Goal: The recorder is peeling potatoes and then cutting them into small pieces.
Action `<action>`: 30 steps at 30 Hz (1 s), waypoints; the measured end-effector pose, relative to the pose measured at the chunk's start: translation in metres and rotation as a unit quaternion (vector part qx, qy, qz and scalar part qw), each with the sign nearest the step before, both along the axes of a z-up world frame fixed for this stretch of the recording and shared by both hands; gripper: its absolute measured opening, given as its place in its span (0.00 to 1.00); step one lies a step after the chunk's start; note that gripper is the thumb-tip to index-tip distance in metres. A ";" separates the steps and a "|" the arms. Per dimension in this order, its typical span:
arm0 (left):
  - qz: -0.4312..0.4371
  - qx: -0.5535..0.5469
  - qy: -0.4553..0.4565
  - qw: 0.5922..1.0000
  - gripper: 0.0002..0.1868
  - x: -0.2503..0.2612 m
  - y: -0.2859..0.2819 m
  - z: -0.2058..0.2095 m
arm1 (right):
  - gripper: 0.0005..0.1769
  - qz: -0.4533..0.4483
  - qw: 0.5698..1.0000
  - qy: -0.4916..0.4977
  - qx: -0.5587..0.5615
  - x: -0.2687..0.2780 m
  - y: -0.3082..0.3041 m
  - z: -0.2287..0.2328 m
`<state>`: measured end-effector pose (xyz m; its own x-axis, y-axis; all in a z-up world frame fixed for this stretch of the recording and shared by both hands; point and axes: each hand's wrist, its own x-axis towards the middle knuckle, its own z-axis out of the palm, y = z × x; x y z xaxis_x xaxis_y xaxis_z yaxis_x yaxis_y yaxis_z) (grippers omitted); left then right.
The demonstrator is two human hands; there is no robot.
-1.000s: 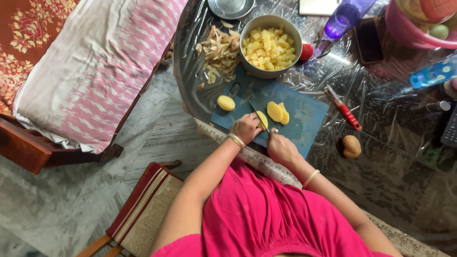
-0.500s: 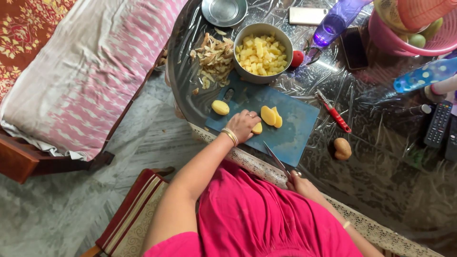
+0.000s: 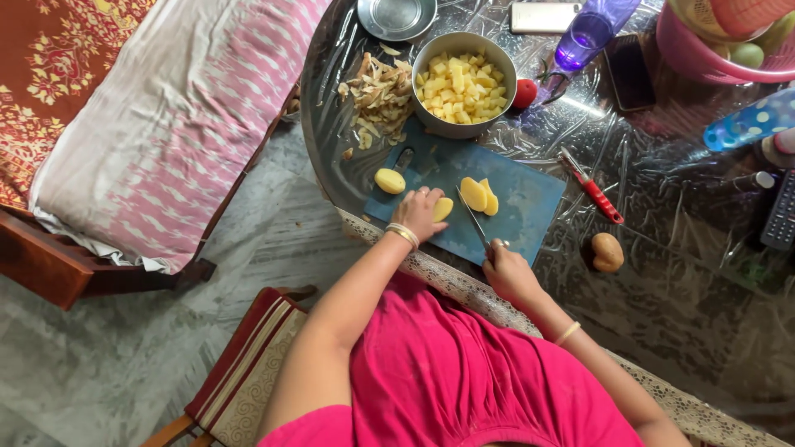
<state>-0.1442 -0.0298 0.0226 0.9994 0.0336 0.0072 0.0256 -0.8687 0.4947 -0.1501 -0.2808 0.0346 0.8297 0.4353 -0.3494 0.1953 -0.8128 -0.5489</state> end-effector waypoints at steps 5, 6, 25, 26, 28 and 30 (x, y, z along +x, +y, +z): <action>-0.007 -0.041 -0.069 0.997 0.23 -0.014 0.012 -0.047 | 0.15 0.041 0.999 -0.029 -0.013 0.005 0.026 0.016; -0.009 -0.045 -0.084 0.995 0.20 -0.015 0.012 -0.053 | 0.15 0.040 0.998 -0.031 -0.021 0.005 0.031 0.021; -0.042 -0.003 -0.083 0.996 0.18 -0.009 -0.001 -0.041 | 0.22 0.089 0.990 -0.040 -0.096 0.013 0.070 0.015; -0.036 -0.008 -0.086 0.996 0.17 -0.011 -0.001 -0.038 | 0.22 0.098 0.991 -0.057 -0.075 0.007 0.060 0.008; -0.030 -0.011 -0.091 0.995 0.16 -0.010 0.001 -0.035 | 0.21 0.106 0.990 -0.077 -0.053 -0.006 0.034 -0.003; -0.021 -0.029 -0.106 0.994 0.18 -0.013 0.003 -0.036 | 0.15 0.118 0.988 -0.062 -0.077 -0.026 0.001 -0.015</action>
